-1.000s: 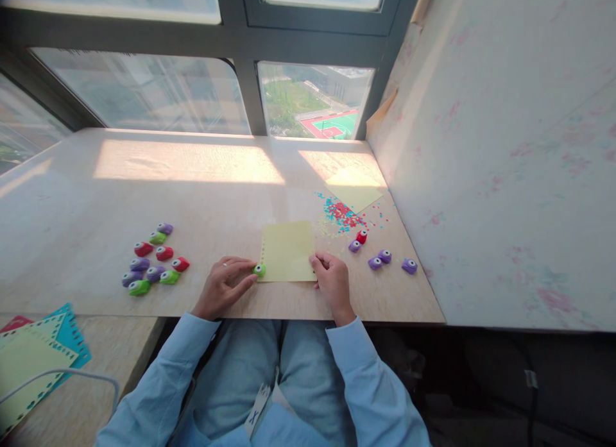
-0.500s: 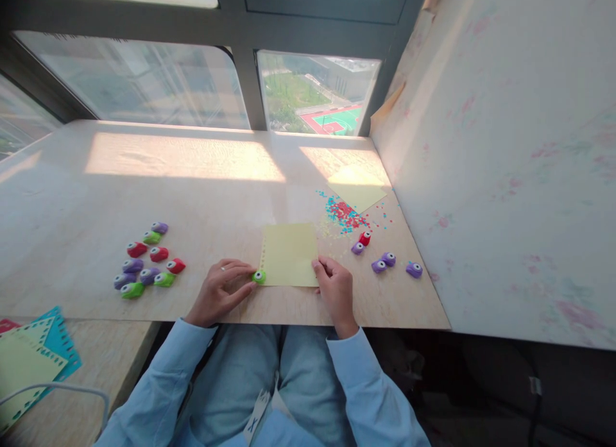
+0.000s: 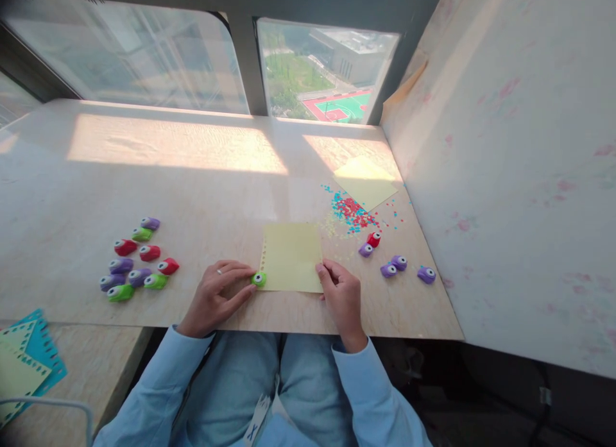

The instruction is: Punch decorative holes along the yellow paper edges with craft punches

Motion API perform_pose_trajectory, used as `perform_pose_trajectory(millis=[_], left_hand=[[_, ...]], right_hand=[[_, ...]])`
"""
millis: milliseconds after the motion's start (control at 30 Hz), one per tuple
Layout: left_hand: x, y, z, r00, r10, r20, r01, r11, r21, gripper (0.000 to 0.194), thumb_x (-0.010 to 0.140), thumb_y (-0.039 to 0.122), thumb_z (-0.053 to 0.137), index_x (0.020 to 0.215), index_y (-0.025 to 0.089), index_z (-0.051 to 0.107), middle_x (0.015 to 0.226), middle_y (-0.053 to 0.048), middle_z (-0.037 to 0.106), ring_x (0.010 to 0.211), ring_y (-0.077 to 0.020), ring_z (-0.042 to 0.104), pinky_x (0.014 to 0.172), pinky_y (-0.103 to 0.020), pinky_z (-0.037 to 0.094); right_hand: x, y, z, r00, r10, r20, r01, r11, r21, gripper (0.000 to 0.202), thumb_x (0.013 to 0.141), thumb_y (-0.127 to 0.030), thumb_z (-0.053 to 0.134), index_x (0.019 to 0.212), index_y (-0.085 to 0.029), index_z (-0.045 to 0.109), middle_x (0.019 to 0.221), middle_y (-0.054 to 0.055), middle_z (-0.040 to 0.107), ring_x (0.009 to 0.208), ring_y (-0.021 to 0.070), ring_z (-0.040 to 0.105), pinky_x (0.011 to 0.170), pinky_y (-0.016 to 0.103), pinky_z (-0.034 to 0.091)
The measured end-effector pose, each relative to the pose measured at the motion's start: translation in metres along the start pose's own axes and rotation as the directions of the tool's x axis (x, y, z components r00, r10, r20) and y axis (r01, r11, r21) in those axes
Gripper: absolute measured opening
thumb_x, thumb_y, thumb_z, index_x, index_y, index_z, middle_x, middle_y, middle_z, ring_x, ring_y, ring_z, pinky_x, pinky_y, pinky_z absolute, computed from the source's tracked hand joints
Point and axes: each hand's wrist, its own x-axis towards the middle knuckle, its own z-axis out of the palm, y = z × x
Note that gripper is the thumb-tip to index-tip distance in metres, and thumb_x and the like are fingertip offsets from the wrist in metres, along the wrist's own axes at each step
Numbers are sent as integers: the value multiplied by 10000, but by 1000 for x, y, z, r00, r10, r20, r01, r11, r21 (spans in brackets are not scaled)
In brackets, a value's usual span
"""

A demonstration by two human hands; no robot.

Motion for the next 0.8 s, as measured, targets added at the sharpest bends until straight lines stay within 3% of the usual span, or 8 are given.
perform_pose_trajectory(millis=[533,800], left_hand=[[1,3,-6,996,-1,84,4,1000,-30,206,837,262,690,1040,229,696,1015,-55,721,1005,-241,602,890,-416,439],[4,5,-6,995,-36,92,37,999,-8,174,851,260,677,1018,217,698,996,-58,724,988,-237,603,883,-408,436]], right_hand=[[-3,-1,0,997,10,-74,-13,999,-32,419,784,-512,691,989,-157,775,885,68,761,519,150,608,359,236,516],[-5,1,0,997,19,-75,-21,999,-37,415,793,-505,688,992,-149,765,852,59,752,573,174,636,379,255,548]])
